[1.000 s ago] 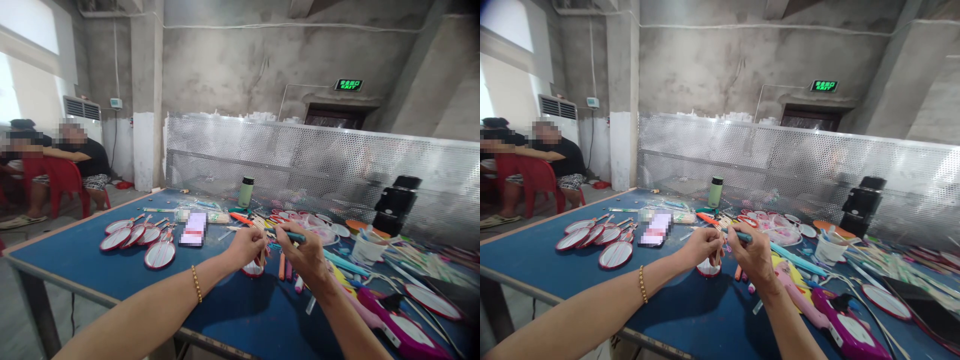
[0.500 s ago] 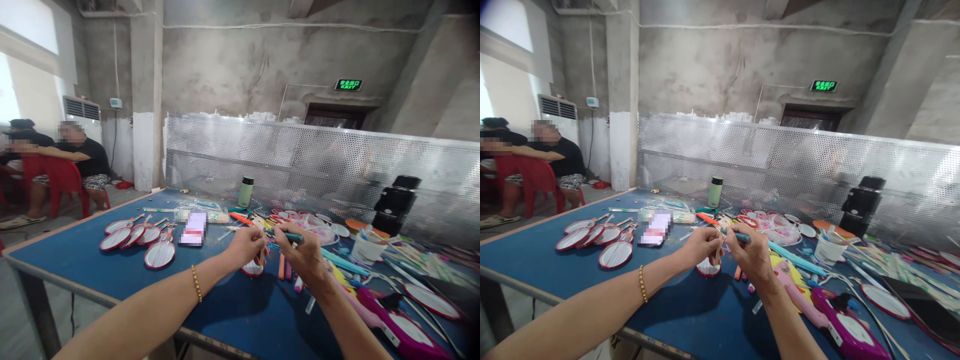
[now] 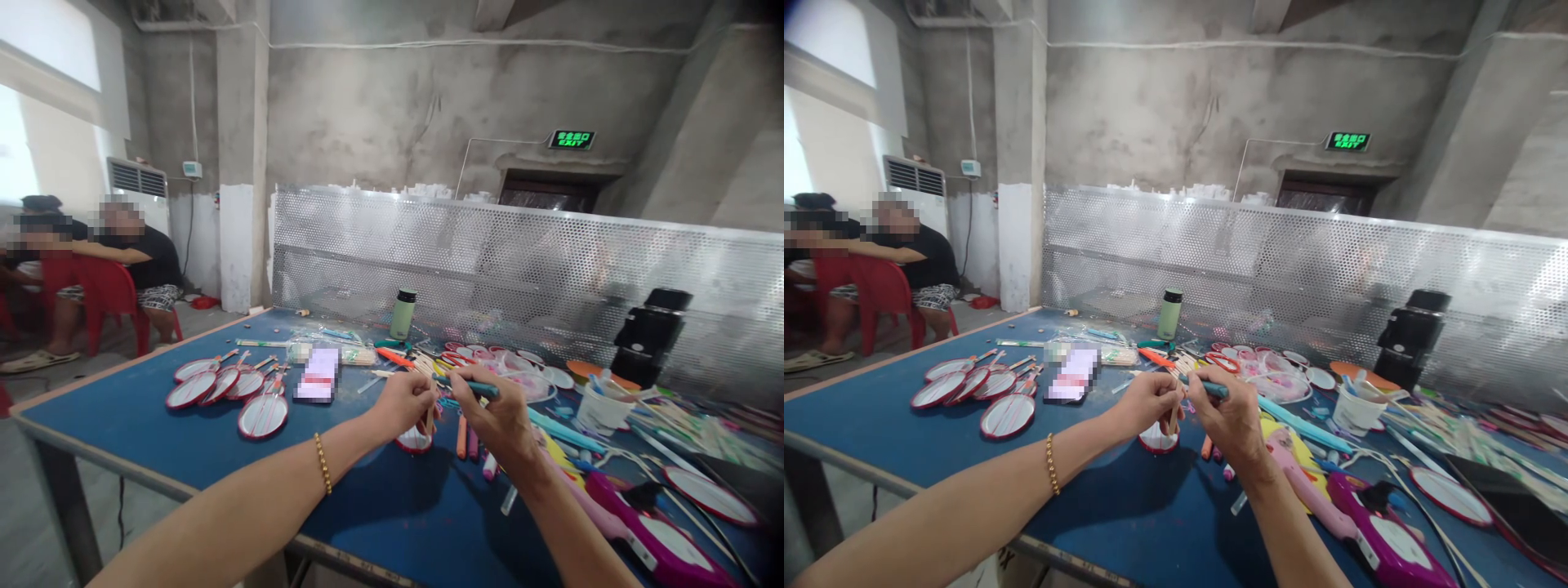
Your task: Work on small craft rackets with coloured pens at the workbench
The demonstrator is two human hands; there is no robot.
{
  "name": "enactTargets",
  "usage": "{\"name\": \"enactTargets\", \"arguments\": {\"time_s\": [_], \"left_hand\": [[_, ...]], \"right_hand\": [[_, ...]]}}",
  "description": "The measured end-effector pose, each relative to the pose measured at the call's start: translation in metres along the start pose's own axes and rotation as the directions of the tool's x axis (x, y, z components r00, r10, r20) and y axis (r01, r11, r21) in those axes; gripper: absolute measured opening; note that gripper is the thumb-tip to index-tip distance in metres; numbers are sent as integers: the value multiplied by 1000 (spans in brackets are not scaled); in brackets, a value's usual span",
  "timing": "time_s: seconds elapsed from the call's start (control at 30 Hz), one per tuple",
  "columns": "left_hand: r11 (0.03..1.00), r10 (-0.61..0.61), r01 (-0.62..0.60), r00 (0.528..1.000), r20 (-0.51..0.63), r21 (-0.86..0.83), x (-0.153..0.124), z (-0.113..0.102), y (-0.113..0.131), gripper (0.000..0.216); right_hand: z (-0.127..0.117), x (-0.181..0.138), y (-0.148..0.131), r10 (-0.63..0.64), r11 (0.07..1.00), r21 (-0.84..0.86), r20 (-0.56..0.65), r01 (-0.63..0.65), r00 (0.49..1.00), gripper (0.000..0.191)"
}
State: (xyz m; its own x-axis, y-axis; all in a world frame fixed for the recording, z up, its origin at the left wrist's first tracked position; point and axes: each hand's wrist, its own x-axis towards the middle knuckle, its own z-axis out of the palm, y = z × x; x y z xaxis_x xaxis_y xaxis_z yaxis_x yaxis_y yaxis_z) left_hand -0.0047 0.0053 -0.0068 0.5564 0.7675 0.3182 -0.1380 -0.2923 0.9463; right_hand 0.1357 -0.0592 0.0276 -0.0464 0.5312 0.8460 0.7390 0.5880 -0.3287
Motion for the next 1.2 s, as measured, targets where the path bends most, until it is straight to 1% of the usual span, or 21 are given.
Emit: {"name": "enactTargets", "arguments": {"time_s": [0.37, 0.57, 0.73, 1.2], "left_hand": [[1000, 4, -5, 1000, 3, 14, -1, -1, -1, 17], [1000, 1, -1, 1000, 5, 8, -2, 0, 1, 16], [1000, 6, -6, 1000, 7, 7, -2, 0, 1, 16], [1000, 0, 0, 1000, 3, 4, -2, -1, 2, 16]], "right_hand": [[-1, 0, 2, 11, 1000, 5, 15, -12, 1000, 28], [0, 1, 1, -2, 1000, -8, -7, 2, 1000, 26], [-1, 1, 0, -8, 1000, -23, 1, 8, 1000, 28], [-2, 2, -1, -18, 999, -42, -24, 17, 1000, 26]]}}
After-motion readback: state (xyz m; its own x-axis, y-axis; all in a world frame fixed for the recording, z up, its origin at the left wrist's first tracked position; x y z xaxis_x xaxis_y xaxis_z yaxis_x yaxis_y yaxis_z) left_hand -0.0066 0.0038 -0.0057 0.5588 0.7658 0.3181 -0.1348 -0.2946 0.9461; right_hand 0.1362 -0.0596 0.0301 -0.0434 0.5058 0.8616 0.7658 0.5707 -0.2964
